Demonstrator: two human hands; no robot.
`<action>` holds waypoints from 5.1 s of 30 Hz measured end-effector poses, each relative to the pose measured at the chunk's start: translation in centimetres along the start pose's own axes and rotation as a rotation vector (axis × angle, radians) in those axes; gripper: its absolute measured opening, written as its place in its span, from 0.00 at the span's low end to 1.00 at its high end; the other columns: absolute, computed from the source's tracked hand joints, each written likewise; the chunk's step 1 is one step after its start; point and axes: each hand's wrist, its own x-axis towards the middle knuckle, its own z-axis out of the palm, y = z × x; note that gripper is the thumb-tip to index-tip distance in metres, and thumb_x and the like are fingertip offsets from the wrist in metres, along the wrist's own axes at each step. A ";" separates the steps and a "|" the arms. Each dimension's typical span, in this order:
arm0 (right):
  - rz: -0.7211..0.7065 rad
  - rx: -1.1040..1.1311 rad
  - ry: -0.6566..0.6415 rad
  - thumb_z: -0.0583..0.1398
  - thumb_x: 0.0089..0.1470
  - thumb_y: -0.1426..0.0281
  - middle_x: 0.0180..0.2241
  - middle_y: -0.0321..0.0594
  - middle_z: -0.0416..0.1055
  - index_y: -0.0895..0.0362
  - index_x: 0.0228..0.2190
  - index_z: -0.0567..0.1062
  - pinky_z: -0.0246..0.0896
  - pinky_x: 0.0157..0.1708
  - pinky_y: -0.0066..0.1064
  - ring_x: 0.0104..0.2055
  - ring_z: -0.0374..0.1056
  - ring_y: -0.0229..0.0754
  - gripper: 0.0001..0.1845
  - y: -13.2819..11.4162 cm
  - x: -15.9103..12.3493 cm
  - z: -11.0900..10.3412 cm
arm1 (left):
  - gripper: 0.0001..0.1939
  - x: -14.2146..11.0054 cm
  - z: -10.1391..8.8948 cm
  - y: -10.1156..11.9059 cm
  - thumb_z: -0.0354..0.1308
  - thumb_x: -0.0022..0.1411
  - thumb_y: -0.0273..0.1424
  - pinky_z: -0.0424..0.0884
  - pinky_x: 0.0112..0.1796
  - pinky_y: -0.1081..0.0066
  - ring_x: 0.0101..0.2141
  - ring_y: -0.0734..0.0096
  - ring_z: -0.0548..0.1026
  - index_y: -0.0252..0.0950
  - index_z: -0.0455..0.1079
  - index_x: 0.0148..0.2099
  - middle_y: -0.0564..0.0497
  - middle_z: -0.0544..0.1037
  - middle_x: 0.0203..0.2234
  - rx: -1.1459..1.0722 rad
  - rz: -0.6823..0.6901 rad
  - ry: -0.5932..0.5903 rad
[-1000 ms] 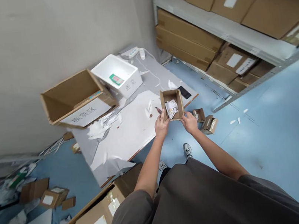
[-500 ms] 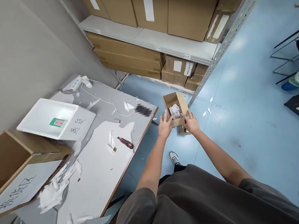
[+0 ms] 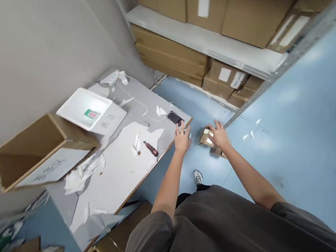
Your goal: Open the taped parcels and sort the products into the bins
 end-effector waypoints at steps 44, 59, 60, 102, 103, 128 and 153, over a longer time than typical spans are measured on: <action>-1.926 -0.017 -0.457 0.61 0.64 0.63 0.76 0.60 0.49 0.58 0.73 0.58 0.57 0.67 0.66 0.76 0.44 0.70 0.41 -77.5 -54.5 20.7 | 0.43 -90.7 4.5 -19.8 0.68 0.67 0.36 0.63 0.69 0.41 0.77 0.37 0.46 0.43 0.57 0.79 0.42 0.42 0.81 -0.372 -1.946 0.531; -1.732 -0.783 -0.856 0.71 0.60 0.61 0.76 0.60 0.48 0.47 0.78 0.31 0.62 0.64 0.54 0.70 0.56 0.67 0.66 -86.4 -52.5 43.2 | 0.57 -88.5 19.9 -32.2 0.72 0.65 0.35 0.72 0.63 0.46 0.73 0.38 0.57 0.50 0.39 0.83 0.42 0.33 0.81 -0.664 -2.299 0.359; -1.727 -0.806 -0.887 0.71 0.59 0.61 0.76 0.60 0.48 0.46 0.78 0.27 0.62 0.63 0.53 0.69 0.58 0.66 0.69 -86.6 -52.7 44.1 | 0.56 -88.9 20.6 -32.6 0.71 0.66 0.34 0.73 0.62 0.47 0.73 0.38 0.58 0.50 0.39 0.83 0.41 0.34 0.81 -0.679 -2.319 0.372; -1.411 -0.002 -0.290 0.61 0.68 0.63 0.55 0.55 0.66 0.49 0.79 0.41 0.69 0.48 0.42 0.48 0.70 0.57 0.50 -73.5 -37.7 5.1 | 0.44 -80.9 -11.3 -25.8 0.65 0.69 0.34 0.71 0.63 0.50 0.67 0.39 0.70 0.47 0.52 0.81 0.33 0.58 0.74 -0.086 -1.722 0.665; -1.366 -0.003 -0.284 0.61 0.68 0.63 0.55 0.55 0.66 0.49 0.79 0.41 0.69 0.47 0.42 0.48 0.70 0.57 0.50 -72.2 -35.4 4.9 | 0.44 -78.6 -11.7 -26.4 0.66 0.69 0.34 0.71 0.63 0.50 0.67 0.39 0.70 0.46 0.53 0.81 0.33 0.58 0.74 -0.093 -1.673 0.658; -0.657 -0.070 -0.388 0.62 0.69 0.64 0.54 0.51 0.66 0.46 0.79 0.44 0.67 0.48 0.38 0.50 0.72 0.54 0.47 -51.1 -7.6 12.3 | 0.41 -42.9 -4.8 -36.3 0.65 0.69 0.31 0.72 0.61 0.52 0.64 0.43 0.73 0.46 0.57 0.79 0.33 0.59 0.73 -0.223 -1.126 0.281; -0.468 0.042 -0.509 0.64 0.62 0.66 0.71 0.54 0.56 0.45 0.78 0.43 0.70 0.53 0.42 0.64 0.66 0.59 0.53 -49.1 -9.2 17.4 | 0.47 -44.6 -0.1 -39.9 0.64 0.67 0.33 0.70 0.64 0.52 0.71 0.43 0.65 0.43 0.49 0.82 0.36 0.51 0.78 -0.376 -1.047 0.215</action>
